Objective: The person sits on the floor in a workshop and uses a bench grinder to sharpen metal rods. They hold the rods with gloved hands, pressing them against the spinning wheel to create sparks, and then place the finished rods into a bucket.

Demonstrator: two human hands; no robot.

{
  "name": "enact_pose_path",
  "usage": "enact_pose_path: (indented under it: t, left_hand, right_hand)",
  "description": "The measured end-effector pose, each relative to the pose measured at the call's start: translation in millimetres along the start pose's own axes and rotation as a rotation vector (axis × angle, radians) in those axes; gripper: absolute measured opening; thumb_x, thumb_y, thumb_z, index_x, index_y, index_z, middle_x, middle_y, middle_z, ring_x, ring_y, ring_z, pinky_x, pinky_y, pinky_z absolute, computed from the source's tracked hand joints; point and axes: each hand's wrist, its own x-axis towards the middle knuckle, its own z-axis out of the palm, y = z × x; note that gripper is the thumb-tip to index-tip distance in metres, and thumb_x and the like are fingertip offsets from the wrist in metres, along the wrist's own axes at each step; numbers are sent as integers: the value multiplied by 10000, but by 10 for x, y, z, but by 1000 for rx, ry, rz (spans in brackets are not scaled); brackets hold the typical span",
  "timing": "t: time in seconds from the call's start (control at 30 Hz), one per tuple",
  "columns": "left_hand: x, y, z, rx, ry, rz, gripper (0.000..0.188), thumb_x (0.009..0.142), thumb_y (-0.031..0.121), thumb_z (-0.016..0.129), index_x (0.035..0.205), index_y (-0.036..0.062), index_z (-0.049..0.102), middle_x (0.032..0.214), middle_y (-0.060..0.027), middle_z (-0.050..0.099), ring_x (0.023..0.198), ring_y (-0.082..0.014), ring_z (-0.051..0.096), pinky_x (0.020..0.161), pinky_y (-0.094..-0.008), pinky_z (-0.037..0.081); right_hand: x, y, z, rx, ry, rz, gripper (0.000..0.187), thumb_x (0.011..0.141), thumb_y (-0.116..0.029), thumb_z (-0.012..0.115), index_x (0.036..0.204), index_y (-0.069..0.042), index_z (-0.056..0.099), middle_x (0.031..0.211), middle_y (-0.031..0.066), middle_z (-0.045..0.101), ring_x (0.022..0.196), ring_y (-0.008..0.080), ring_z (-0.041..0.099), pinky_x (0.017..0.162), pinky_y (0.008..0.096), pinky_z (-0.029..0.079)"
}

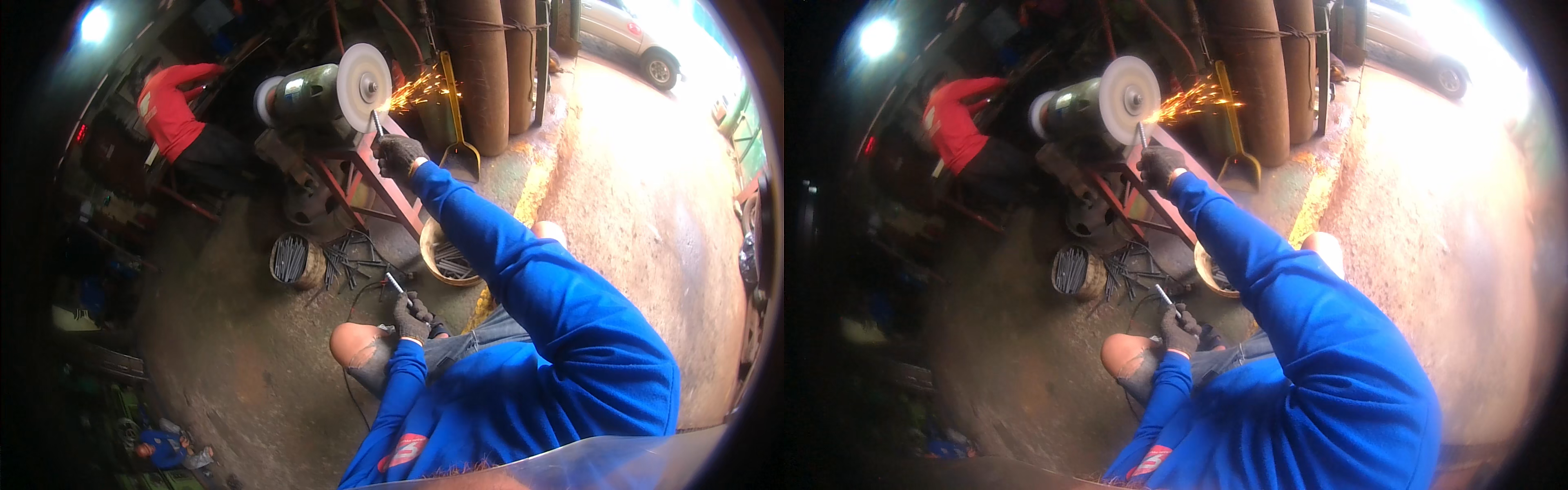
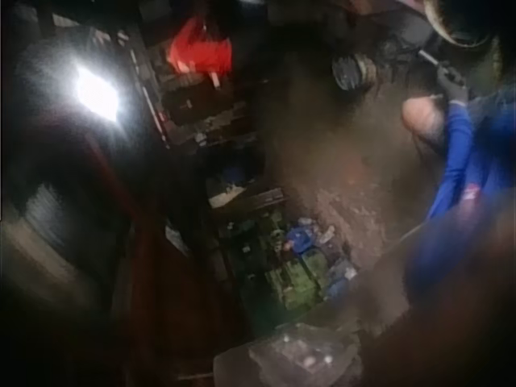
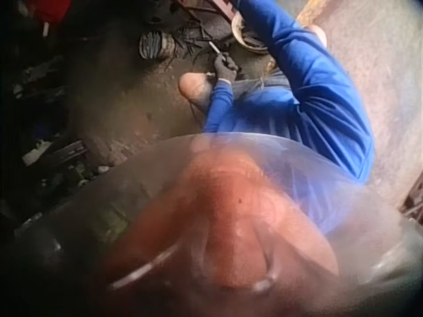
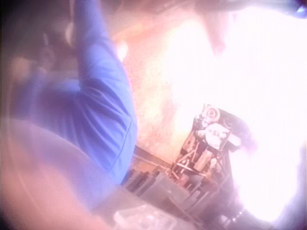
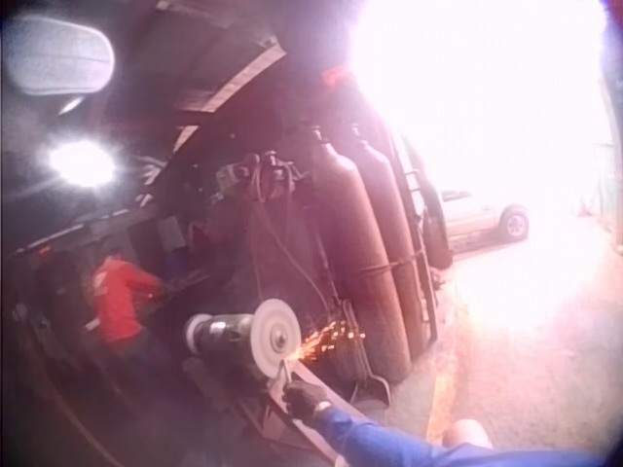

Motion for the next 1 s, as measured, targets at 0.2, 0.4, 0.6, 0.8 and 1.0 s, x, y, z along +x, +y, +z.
enact_pose_path:
  t: [0.2, 0.4, 0.6, 0.8, 1.0]
  left_hand:
    - [-26, -7, -63, -3, -4, 14, 253, 926, 406, 523, 898, 159, 571, 552, 41, 414, 413, -99, 329, 425, -284, 281]
    - [-49, 14, -4, 4, 1, 12, 260, 926, 415, 526, 892, 164, 584, 553, 40, 417, 414, -99, 330, 423, -286, 281]
    - [-7, 7, -56, -26, -6, 8, 261, 919, 422, 540, 890, 166, 586, 554, 38, 425, 411, -102, 332, 419, -289, 283]
    - [-17, 5, -32, -21, 9, 3, 247, 913, 411, 553, 893, 167, 584, 555, 39, 418, 409, -103, 332, 418, -290, 284]
    - [-67, -14, -47, 18, -2, 0, 231, 925, 391, 530, 901, 166, 576, 576, 43, 412, 436, -97, 335, 436, -273, 279]
  right_hand:
    - [-196, -472, 358, 936, 143, 415, 118, 873, -149, 558, 757, -162, 542, 659, -15, 508, 482, 110, 445, 429, 264, 365]
    - [-63, -329, 326, 1011, 200, 364, 38, 890, -141, 511, 859, -162, 505, 640, -30, 487, 471, 109, 428, 400, 262, 334]
    - [63, -346, 215, 968, 105, 380, 35, 900, -172, 530, 871, -158, 516, 670, -33, 482, 487, 133, 431, 439, 279, 347]
    - [149, -295, 325, -987, 209, -28, 180, 825, -222, 575, 772, -85, 679, 709, 130, 668, 725, 268, 684, 645, 380, 523]
    - [-74, -67, 289, -794, 338, 341, 308, 793, -251, 660, 953, 10, 696, 908, 201, 697, 811, 359, 689, 734, 397, 551]
